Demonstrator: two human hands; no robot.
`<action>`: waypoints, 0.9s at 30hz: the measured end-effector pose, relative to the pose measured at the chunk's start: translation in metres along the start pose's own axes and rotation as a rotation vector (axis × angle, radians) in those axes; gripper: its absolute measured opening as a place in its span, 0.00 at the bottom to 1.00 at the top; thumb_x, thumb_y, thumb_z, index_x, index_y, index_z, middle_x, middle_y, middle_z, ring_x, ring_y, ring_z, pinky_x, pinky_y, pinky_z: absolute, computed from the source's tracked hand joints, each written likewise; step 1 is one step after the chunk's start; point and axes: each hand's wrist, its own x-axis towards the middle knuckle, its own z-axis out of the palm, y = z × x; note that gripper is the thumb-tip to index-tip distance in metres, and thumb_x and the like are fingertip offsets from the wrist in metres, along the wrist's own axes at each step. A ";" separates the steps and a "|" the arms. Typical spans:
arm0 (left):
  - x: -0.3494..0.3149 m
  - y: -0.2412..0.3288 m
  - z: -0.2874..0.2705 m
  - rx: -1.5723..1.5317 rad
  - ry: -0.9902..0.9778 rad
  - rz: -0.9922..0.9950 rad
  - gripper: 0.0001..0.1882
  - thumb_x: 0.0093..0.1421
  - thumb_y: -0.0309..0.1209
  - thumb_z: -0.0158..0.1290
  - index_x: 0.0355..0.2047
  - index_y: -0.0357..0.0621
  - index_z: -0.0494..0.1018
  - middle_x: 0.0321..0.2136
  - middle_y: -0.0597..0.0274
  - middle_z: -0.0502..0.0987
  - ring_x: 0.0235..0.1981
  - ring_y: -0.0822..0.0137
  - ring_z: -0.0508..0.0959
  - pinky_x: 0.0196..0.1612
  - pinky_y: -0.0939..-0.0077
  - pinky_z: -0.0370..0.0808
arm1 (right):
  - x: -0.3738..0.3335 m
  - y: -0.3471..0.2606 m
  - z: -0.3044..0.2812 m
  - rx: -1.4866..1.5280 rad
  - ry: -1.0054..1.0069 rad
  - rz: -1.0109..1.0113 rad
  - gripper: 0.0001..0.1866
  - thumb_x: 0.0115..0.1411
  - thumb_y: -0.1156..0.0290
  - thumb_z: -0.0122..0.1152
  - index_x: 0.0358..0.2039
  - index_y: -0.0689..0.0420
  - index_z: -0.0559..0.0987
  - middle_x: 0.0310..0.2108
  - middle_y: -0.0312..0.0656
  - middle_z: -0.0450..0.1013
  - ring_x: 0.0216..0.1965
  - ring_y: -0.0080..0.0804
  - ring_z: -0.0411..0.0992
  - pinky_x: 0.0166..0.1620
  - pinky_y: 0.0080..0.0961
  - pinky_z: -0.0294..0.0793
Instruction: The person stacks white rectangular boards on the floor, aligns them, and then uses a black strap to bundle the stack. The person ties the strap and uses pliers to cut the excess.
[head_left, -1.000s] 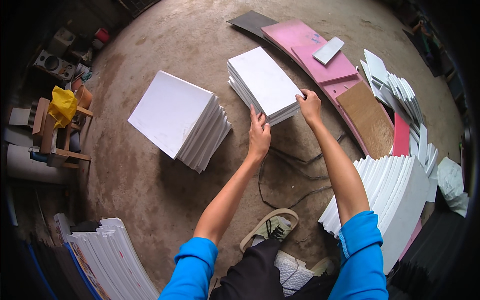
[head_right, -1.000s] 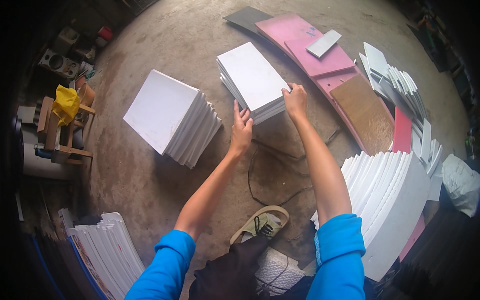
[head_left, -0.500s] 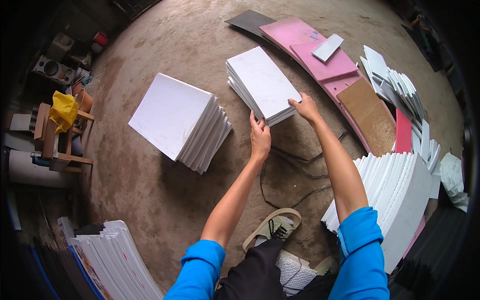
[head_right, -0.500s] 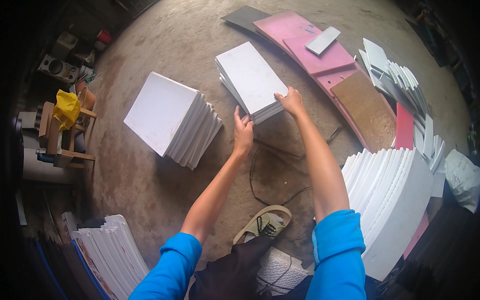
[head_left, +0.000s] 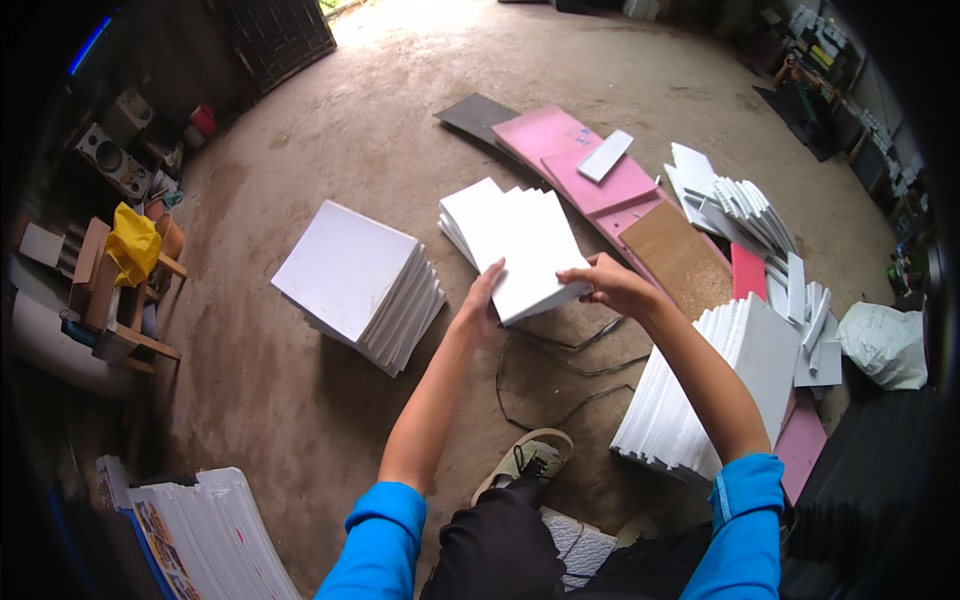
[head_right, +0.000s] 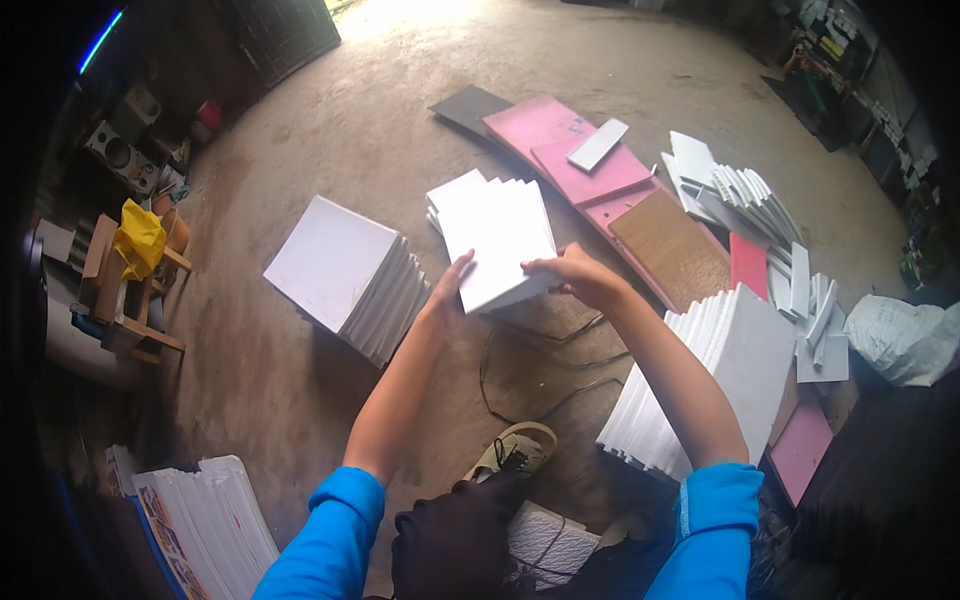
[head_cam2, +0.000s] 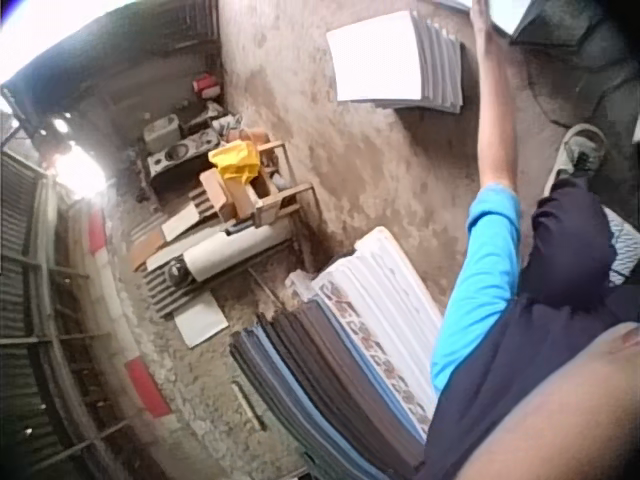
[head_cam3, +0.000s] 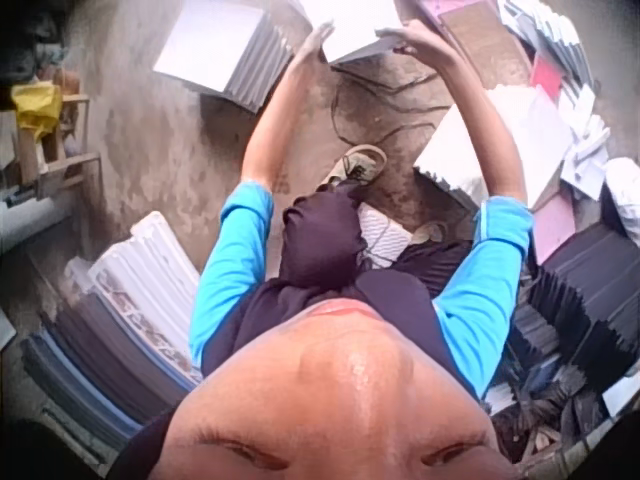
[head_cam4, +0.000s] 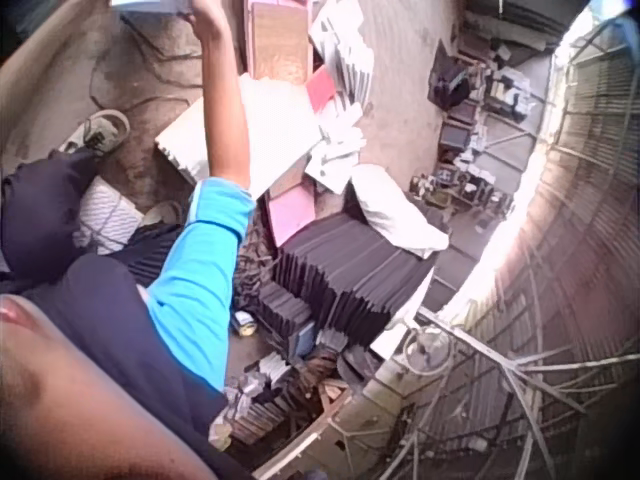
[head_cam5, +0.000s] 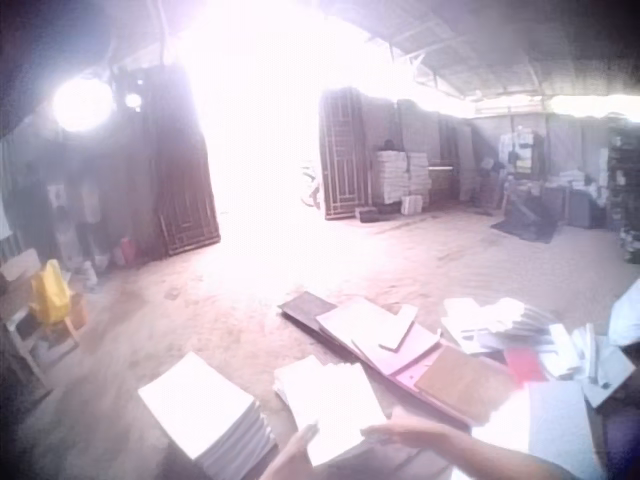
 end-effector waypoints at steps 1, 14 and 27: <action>-0.004 -0.005 0.008 0.018 -0.062 0.081 0.35 0.55 0.45 0.49 0.56 0.37 0.51 0.48 0.51 0.65 0.48 0.62 0.69 0.47 0.71 0.69 | -0.020 0.002 -0.001 -0.040 0.120 -0.005 0.30 0.46 0.56 0.66 0.42 0.65 0.68 0.37 0.40 0.68 0.39 0.23 0.65 0.37 0.22 0.68; -0.135 -0.048 0.251 0.561 -0.786 0.221 0.42 0.54 0.44 0.50 0.61 0.39 0.42 0.55 0.48 0.57 0.57 0.60 0.58 0.57 0.69 0.54 | -0.322 0.016 -0.075 0.237 0.809 -0.197 0.34 0.55 0.58 0.55 0.57 0.59 0.56 0.44 0.48 0.67 0.39 0.27 0.70 0.38 0.22 0.73; -0.110 -0.132 0.287 0.985 -0.435 0.605 0.47 0.53 0.41 0.53 0.58 0.24 0.36 0.54 0.31 0.55 0.57 0.47 0.58 0.58 0.70 0.56 | -0.289 0.121 -0.109 -0.369 1.174 -0.092 0.44 0.49 0.55 0.56 0.58 0.65 0.47 0.56 0.64 0.42 0.58 0.58 0.45 0.57 0.52 0.48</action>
